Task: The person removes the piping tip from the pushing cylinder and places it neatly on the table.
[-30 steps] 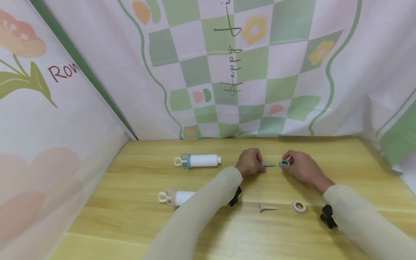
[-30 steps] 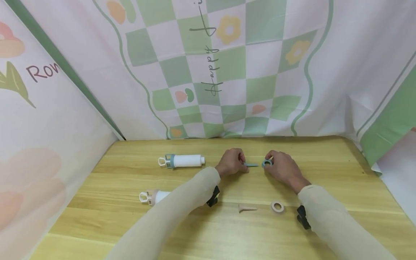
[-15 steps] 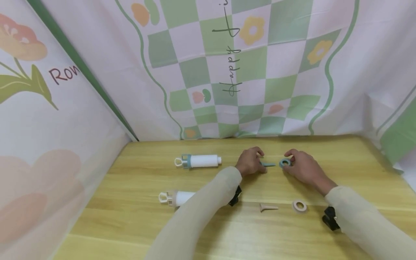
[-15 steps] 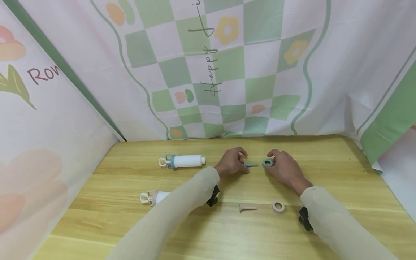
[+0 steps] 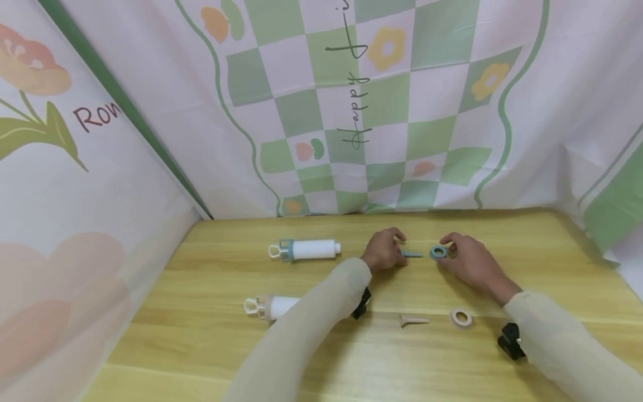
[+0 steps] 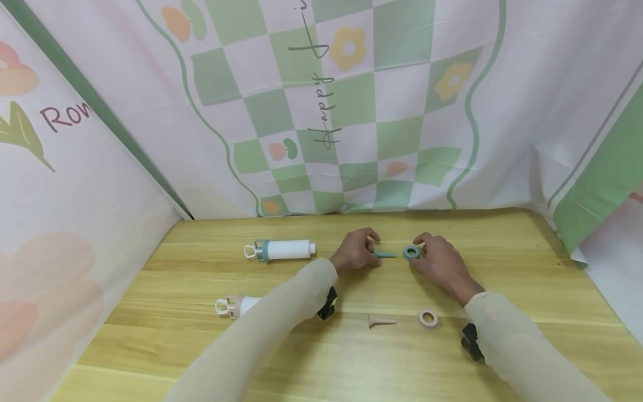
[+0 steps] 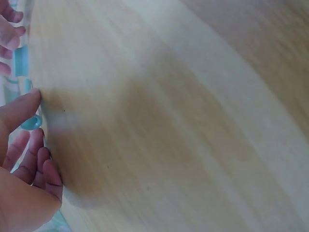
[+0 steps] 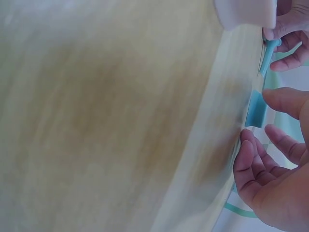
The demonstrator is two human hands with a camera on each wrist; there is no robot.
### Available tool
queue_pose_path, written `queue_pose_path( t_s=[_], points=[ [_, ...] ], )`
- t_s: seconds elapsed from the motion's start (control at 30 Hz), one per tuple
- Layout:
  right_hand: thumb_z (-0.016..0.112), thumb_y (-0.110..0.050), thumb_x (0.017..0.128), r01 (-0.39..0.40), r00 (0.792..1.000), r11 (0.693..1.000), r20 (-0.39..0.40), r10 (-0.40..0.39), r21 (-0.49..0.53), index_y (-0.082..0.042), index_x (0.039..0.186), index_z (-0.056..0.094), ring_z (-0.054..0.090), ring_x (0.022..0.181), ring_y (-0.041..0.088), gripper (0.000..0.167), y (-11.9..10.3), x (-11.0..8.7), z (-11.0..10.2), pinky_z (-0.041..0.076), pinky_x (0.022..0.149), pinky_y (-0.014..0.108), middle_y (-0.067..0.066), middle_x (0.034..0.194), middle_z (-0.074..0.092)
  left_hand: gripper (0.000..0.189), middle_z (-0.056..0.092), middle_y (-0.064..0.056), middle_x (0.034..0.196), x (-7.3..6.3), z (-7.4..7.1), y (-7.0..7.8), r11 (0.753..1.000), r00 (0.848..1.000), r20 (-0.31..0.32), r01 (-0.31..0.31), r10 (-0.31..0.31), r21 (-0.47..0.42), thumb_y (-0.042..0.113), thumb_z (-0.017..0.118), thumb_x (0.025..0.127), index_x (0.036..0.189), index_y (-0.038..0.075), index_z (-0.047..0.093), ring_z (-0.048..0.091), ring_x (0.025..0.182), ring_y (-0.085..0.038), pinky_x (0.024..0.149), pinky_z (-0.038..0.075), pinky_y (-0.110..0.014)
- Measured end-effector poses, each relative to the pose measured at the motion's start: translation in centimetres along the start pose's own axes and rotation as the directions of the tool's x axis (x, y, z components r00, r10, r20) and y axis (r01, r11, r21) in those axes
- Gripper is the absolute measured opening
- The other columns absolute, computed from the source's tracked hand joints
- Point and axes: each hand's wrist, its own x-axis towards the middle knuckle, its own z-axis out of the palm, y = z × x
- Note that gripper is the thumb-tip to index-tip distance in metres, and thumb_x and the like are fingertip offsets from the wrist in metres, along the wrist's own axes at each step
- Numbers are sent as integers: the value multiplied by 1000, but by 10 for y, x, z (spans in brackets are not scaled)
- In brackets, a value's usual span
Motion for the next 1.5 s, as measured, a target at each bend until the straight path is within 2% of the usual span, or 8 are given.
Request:
queue_pose_path(
  t_s=[0.3,0.6,0.87,1.13,1.33,1.5],
  points=[
    [72,-20,89,3,1000,1000,-5,-3,2,9,123,55,58,100,48,48,-4,-2,-4,46,81,60,32,109,61,46,59,3,74,-1,-4,1,1000,1000,4,-21,21,-8,5,88,75,114,11,66,53,62,-11,58,44,-22],
    [71,-20,90,-4,1000,1000,-1,4,-8,10,124,55,58,101,50,48,-7,-5,-4,47,81,61,34,110,61,46,58,4,77,-7,-8,-1,996,996,38,-78,77,45,8,87,77,118,11,65,53,66,-11,61,45,-22],
    [72,-21,90,-19,1000,1000,4,19,0,10,126,54,57,101,49,50,-8,-10,-4,47,79,60,34,112,59,48,61,0,94,-11,-13,-1,996,997,33,-74,73,51,11,88,77,119,12,66,54,80,-10,71,47,-23],
    [73,-23,90,-12,1000,1000,-6,12,15,9,127,54,57,102,49,53,-12,-16,-4,47,80,60,34,114,59,49,61,-3,102,-13,-17,1,991,995,30,-97,94,98,14,89,77,121,12,66,52,85,-10,73,45,-22],
    [71,-25,92,0,1000,1000,-15,1,22,9,129,53,57,103,51,54,-13,-22,-5,48,79,61,36,118,57,51,61,-4,117,-16,-21,4,986,994,16,-109,108,126,16,89,78,123,12,66,55,101,-11,80,47,-20],
    [69,-28,95,-5,1000,1000,-29,6,29,10,131,51,56,105,52,55,-12,-29,-8,47,81,63,38,121,55,51,58,-7,129,-22,-32,7,983,991,19,-131,129,130,18,86,81,126,12,65,55,112,-14,87,47,-22]
  ],
)
